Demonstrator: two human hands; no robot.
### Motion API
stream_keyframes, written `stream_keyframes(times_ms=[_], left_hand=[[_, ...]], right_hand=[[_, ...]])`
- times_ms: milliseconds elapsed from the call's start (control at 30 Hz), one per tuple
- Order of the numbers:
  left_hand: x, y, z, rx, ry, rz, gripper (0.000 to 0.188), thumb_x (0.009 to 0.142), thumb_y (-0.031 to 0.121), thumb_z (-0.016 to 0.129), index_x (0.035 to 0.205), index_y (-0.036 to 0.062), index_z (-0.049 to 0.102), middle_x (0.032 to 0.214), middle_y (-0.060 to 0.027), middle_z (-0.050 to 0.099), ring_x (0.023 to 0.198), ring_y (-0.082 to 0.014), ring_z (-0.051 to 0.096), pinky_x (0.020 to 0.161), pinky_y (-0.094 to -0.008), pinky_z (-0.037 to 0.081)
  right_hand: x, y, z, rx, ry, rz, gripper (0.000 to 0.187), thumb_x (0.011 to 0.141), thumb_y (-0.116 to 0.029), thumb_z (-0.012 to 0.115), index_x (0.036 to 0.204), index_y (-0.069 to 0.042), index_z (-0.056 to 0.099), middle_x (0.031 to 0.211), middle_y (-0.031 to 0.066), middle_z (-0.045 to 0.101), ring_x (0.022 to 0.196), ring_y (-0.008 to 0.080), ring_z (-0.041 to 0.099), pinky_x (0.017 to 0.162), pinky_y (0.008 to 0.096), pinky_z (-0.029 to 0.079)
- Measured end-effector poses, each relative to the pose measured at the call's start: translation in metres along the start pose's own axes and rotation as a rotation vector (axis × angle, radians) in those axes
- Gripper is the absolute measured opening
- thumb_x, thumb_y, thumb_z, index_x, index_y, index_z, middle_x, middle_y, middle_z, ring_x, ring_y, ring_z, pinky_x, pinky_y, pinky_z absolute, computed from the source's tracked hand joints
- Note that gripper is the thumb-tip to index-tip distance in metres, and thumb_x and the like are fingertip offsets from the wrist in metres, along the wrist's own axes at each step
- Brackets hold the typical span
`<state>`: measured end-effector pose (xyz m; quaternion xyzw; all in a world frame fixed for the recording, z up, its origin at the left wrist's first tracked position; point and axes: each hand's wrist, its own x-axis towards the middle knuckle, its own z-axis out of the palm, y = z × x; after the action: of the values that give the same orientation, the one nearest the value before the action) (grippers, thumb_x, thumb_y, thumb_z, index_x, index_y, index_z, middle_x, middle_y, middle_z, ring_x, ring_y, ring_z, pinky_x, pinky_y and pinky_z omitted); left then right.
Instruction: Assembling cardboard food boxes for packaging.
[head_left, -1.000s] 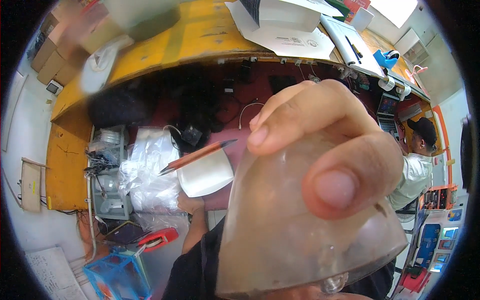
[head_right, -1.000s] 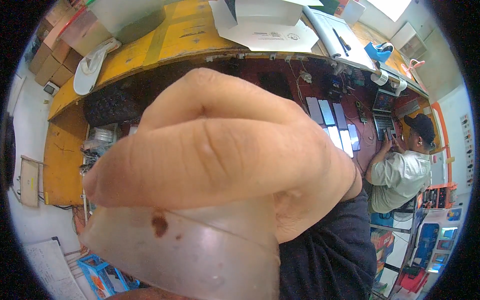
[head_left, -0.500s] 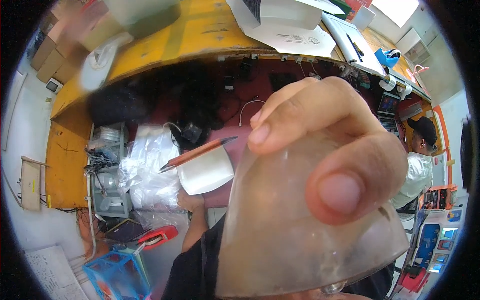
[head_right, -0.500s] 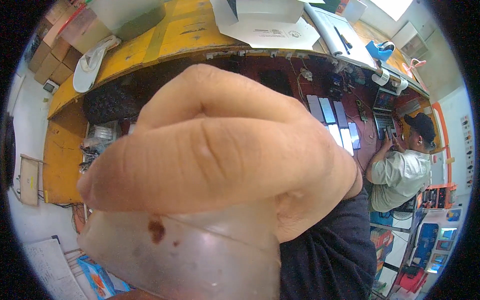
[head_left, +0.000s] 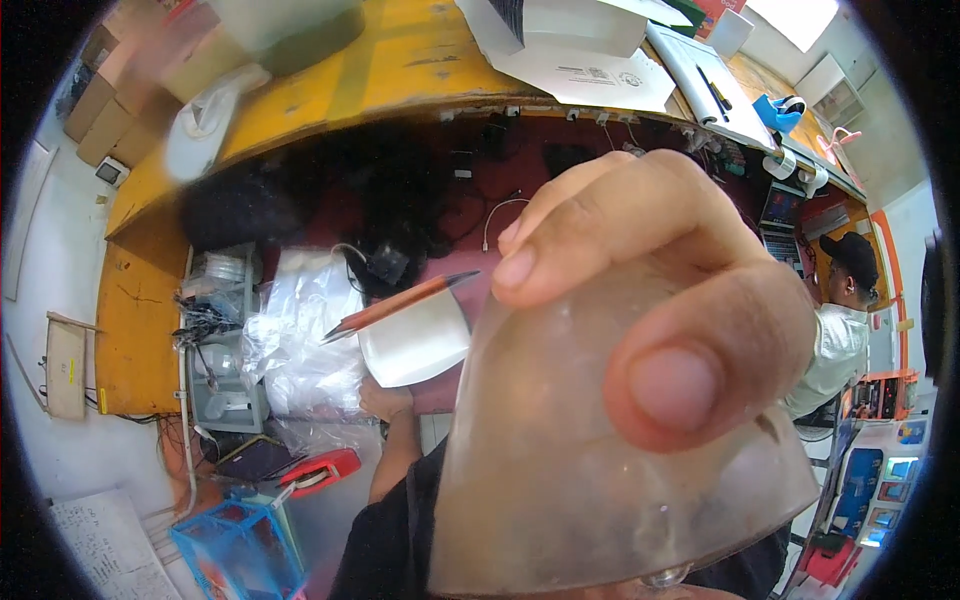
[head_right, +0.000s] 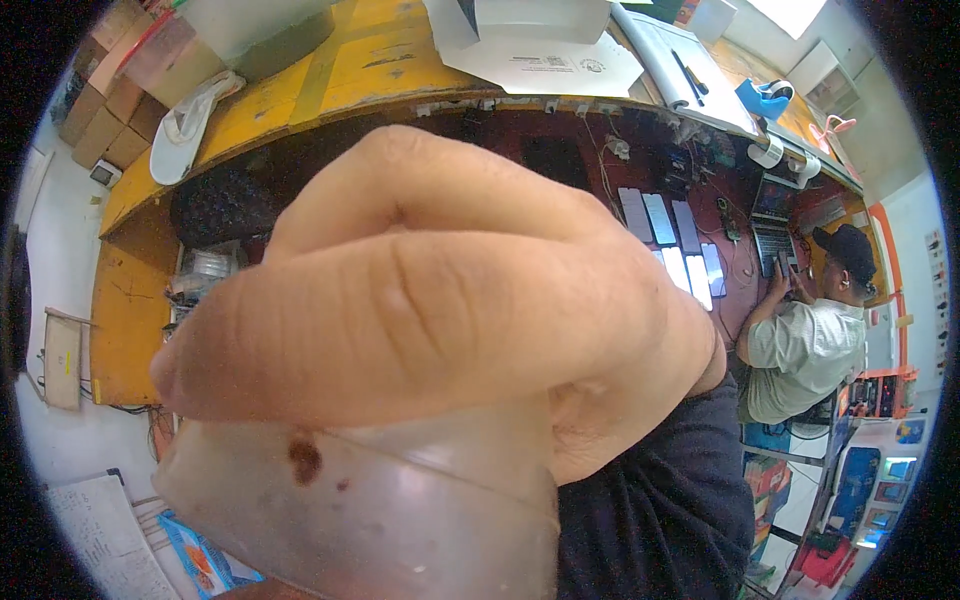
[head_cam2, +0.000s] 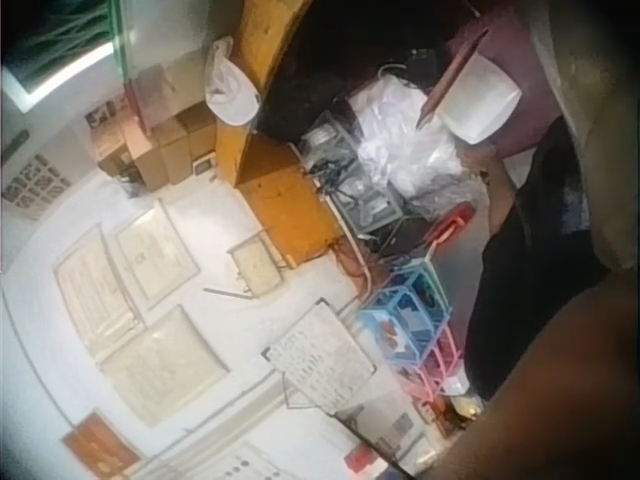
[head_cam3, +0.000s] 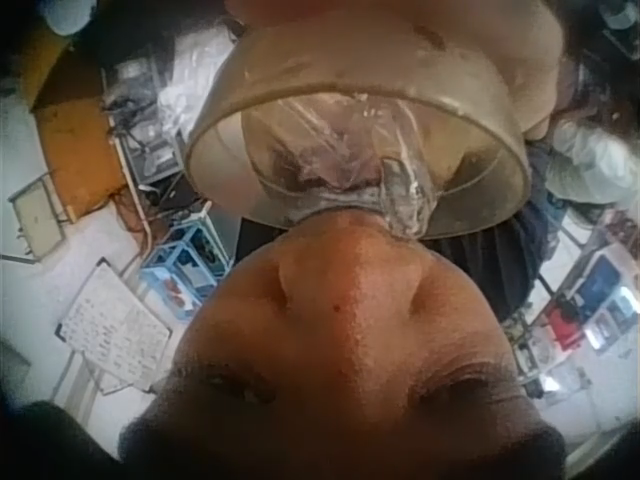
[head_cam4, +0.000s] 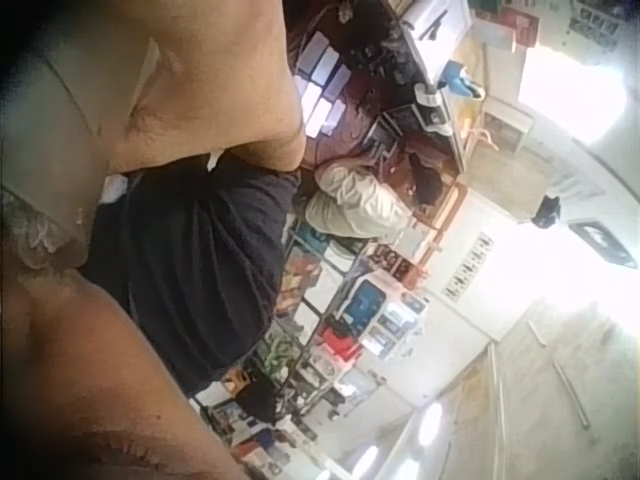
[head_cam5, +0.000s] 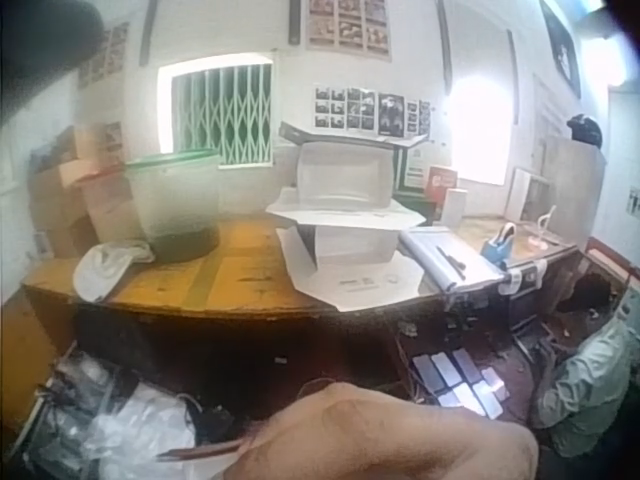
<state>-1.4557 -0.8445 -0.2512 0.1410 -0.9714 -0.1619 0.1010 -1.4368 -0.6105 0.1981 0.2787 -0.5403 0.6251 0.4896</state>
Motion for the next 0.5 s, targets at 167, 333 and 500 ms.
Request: stream_keyframes(times_ms=[167,333,500], left_hand=[[-0.001,-0.010,0.005,0.014,0.019,-0.003,0.030,0.080,0.033,0.065,0.095,0.0077,0.065,0.095,-0.0107,0.062,0.098,-0.0342,0.056,0.082,-0.0487,0.041],[-0.001,-0.006,0.007,0.090,-0.043,0.003,0.029,0.080,0.033,0.064,0.094,0.0075,0.065,0.094,-0.0110,0.062,0.098,-0.0347,0.056,0.082,-0.0489,0.041],[0.002,0.004,-0.003,0.068,-0.014,-0.019,0.028,0.082,0.034,0.063,0.089,0.0070,0.064,0.091,-0.0120,0.062,0.094,-0.0351,0.057,0.079,-0.0503,0.041]], right_hand=[[-0.002,0.003,-0.006,0.050,-0.045,0.023,0.026,0.087,-0.044,0.067,0.101,-0.023,0.063,0.086,0.0214,0.062,0.073,0.0290,0.059,0.068,0.0362,0.050],[-0.003,-0.006,0.000,-0.033,-0.007,0.033,0.028,0.086,-0.047,0.067,0.102,-0.025,0.064,0.088,0.0201,0.062,0.074,0.0291,0.059,0.070,0.0371,0.050],[0.001,-0.012,-0.008,-0.096,-0.041,0.068,0.029,0.086,-0.050,0.066,0.102,-0.026,0.065,0.089,0.0191,0.062,0.076,0.0294,0.059,0.071,0.0378,0.050]])
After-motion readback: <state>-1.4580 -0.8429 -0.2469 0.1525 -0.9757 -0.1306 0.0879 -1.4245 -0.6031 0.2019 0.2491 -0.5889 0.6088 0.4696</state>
